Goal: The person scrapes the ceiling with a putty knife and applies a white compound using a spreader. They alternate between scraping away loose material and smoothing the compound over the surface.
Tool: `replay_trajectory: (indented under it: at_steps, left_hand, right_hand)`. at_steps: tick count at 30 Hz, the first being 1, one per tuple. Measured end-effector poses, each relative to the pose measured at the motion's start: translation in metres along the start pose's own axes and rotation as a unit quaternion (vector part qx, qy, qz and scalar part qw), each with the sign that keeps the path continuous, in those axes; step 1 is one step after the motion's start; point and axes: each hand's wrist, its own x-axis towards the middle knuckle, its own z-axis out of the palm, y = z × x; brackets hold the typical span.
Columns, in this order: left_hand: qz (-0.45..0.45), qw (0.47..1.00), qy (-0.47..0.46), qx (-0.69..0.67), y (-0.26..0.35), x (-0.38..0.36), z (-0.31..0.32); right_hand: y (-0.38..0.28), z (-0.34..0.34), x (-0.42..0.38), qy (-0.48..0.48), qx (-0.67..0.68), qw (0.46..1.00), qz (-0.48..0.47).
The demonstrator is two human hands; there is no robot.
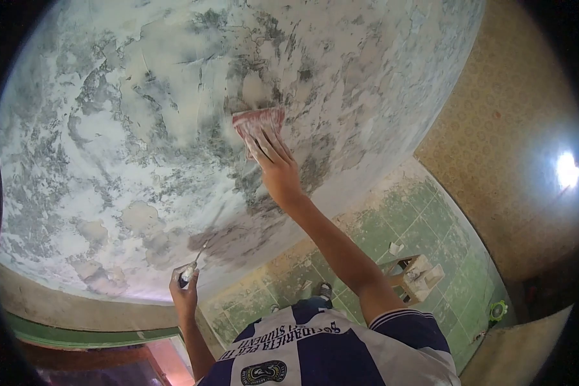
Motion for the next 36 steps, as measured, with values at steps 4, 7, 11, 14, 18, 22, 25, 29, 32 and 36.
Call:
replay_trajectory:
  at_steps: [4, 7, 11, 14, 18, 22, 25, 29, 32, 36]
  left_hand:
    - [-0.003, 1.0, -0.001, -0.003, -0.006, 0.0, 0.001]
    - [-0.003, 1.0, -0.003, -0.013, -0.006, 0.003, 0.003]
    - [-0.014, 1.0, -0.021, -0.005, 0.001, 0.005, 0.008]
    - [-0.008, 1.0, -0.028, -0.006, 0.012, 0.006, 0.011]
    - [-0.01, 1.0, -0.013, -0.007, 0.01, 0.004, 0.009]
    - [-0.029, 0.999, 0.002, -0.034, -0.008, -0.007, 0.006]
    - [-0.011, 1.0, -0.008, 0.001, -0.007, -0.011, 0.0]
    - [-0.032, 0.999, -0.013, -0.013, -0.008, -0.009, 0.002]
    - [-0.024, 0.999, -0.023, -0.005, 0.005, -0.005, 0.004]
    - [-0.004, 0.999, -0.017, -0.029, 0.007, -0.002, 0.008]
  right_hand:
    - [0.002, -0.035, -0.015, -0.028, 0.01, 1.0, -0.001]
    - [0.004, -0.052, -0.008, -0.023, 0.1, 0.995, 0.02]
    - [-0.001, -0.064, 0.055, 0.117, 0.073, 0.99, -0.026]
    - [0.011, -0.03, 0.078, 0.129, 0.013, 0.989, -0.065]
    - [0.022, 0.007, 0.046, 0.063, -0.007, 0.996, -0.069]
    - [0.021, -0.013, 0.002, -0.01, -0.006, 0.998, -0.069]
    - [0.017, -0.047, -0.005, -0.069, 0.024, 0.996, -0.058]
    - [0.007, -0.085, 0.034, -0.003, 0.094, 0.995, -0.032]
    - [0.012, -0.078, 0.08, 0.106, 0.054, 0.991, -0.064]
    - [0.023, -0.012, 0.076, 0.098, -0.025, 0.99, -0.095]
